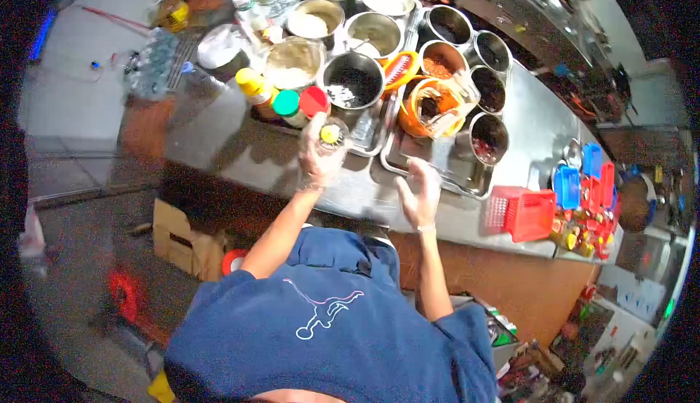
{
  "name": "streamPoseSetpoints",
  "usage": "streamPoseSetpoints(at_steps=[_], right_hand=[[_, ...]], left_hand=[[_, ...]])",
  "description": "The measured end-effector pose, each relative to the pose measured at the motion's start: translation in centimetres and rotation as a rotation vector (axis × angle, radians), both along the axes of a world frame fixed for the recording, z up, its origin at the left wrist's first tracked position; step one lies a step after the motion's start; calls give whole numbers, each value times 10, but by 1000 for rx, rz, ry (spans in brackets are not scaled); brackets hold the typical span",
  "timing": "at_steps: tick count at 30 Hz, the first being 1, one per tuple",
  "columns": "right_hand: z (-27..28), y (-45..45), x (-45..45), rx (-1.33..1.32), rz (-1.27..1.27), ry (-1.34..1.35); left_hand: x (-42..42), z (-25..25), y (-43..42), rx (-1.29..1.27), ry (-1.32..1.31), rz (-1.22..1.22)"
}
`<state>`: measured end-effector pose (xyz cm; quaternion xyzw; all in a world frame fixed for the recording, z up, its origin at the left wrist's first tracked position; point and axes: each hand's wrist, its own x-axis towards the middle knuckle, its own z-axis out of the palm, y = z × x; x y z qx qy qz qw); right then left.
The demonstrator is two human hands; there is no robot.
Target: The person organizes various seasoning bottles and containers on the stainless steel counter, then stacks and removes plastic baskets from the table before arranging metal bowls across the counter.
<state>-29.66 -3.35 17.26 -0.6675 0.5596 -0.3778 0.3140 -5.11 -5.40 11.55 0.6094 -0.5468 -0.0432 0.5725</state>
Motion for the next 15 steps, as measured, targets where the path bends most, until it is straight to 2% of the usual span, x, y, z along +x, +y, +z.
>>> streamPoseSetpoints(at_steps=[1, 2, 3, 5, 7, 10, 11, 15], right_hand=[[-15, 18, -12, 56, -41, -40], [-23, 36, -21, 74, -65, 24], [-30, 54, -29, 94, -93, 85], [-37, 88, -32, 216, -143, 80], [-41, 112, -18, 286, -282, -84], [-55, 139, -2, 396, -349, -222], [-58, 146, 1, 444, -365, -270], [-58, 168, 2, 402, -275, -98]], left_hand=[[-1, 0, -5, -20, -35, 26], [0, 15, -8, 52, -40, 31], [-3, 6, -15, 0, 48, 0], [-2, 11, -23, 21, 0, -24], [-6, 6, -30, -8, 26, -49], [-5, 1, -30, -65, -47, -111], [-5, -3, -29, -5, -45, -120], [-8, -16, -23, 160, -57, -107]])
